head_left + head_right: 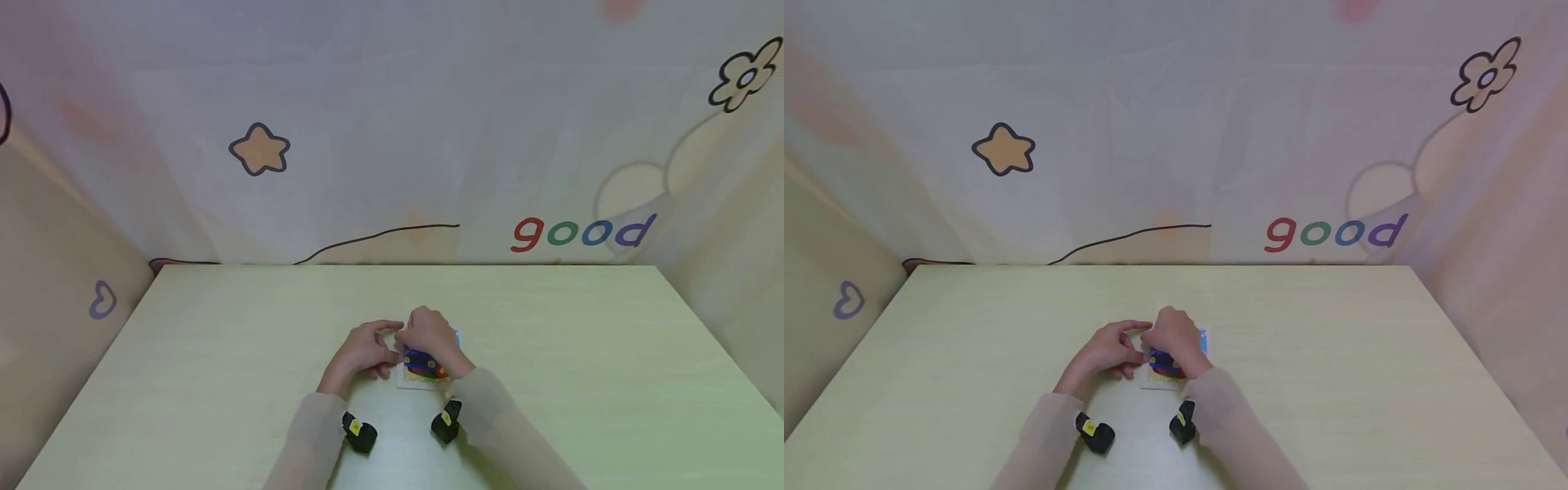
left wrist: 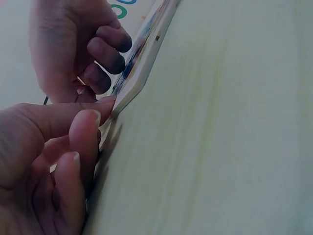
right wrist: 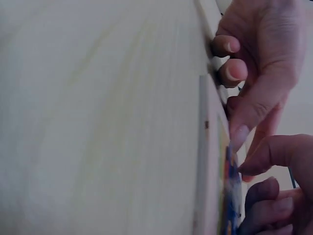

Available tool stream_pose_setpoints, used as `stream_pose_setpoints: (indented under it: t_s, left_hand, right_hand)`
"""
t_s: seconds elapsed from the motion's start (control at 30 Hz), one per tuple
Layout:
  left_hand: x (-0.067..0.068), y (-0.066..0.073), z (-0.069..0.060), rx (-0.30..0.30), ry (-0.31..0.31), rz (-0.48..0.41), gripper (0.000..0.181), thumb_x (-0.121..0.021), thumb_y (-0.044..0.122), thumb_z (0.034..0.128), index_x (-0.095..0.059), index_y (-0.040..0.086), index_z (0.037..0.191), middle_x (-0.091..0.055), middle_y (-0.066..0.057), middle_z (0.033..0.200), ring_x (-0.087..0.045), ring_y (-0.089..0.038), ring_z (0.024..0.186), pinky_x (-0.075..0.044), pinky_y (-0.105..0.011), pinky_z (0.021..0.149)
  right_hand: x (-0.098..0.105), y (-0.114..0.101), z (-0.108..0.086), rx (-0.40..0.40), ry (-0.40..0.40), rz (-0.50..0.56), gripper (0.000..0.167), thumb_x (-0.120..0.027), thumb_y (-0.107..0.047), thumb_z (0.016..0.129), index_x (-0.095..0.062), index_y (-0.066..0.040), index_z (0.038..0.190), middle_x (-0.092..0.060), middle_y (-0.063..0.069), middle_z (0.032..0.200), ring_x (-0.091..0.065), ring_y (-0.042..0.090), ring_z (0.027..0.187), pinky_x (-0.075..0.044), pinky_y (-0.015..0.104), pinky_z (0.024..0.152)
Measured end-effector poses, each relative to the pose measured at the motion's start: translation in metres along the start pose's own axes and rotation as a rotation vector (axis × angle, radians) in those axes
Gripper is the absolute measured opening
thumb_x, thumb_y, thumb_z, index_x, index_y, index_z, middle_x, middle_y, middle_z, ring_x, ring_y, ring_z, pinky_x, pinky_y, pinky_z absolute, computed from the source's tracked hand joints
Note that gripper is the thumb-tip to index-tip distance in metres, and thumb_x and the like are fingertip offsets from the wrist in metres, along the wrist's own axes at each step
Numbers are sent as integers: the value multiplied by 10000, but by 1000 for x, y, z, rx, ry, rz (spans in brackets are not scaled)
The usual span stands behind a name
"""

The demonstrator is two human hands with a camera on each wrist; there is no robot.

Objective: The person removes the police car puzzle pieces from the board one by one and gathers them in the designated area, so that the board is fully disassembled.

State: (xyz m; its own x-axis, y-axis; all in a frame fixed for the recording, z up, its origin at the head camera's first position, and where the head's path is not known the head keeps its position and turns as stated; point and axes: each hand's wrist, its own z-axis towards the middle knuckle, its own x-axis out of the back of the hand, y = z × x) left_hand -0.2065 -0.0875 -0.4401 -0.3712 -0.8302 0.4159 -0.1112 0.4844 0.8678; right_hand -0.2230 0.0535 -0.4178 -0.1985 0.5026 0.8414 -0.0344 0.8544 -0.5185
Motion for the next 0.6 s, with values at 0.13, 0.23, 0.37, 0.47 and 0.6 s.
stream_pose_setpoints:
  t_s: [0.13,0.23,0.37,0.47,0.6]
  left_hand:
    - [0,1,-1,15,10,32,566,-738,101,732,-548,168,1261,-546,-34,575,-519,-100,386,-405,-203,371]
    - [-1,1,0,14,17,52,567,-737,106,732,-550,175,1264,-541,-22,537,-503,-94,379,-406,-204,371]
    - [-3,1,0,1,27,65,576,-743,112,727,-549,176,1266,-533,-11,520,-499,-91,374,-412,-206,376]
    - [-4,1,1,-5,31,68,578,-748,118,723,-550,165,1265,-530,-10,518,-497,-89,367,-415,-208,376]
    - [-2,-2,1,13,42,61,571,-751,123,724,-558,179,1258,-530,-19,542,-493,-92,369,-408,-209,370]
  right_hand:
    - [-3,-4,2,-20,30,-21,344,-617,-198,671,-330,-147,488,-284,-52,456,-272,100,424,-205,217,375]
    - [-5,-6,3,-25,48,-20,371,-626,-193,673,-315,-146,476,-265,-52,450,-248,98,414,-185,217,373]
    - [-6,-7,5,-28,64,-43,385,-625,-182,671,-305,-150,459,-242,-59,438,-214,92,401,-167,215,370]
    - [-6,-5,7,-23,58,-63,338,-616,-161,670,-335,-146,482,-268,-53,461,-243,101,415,-189,220,375]
    - [-1,5,9,5,74,-62,209,-659,-157,676,-464,-122,609,-420,-19,540,-381,133,480,-277,244,402]
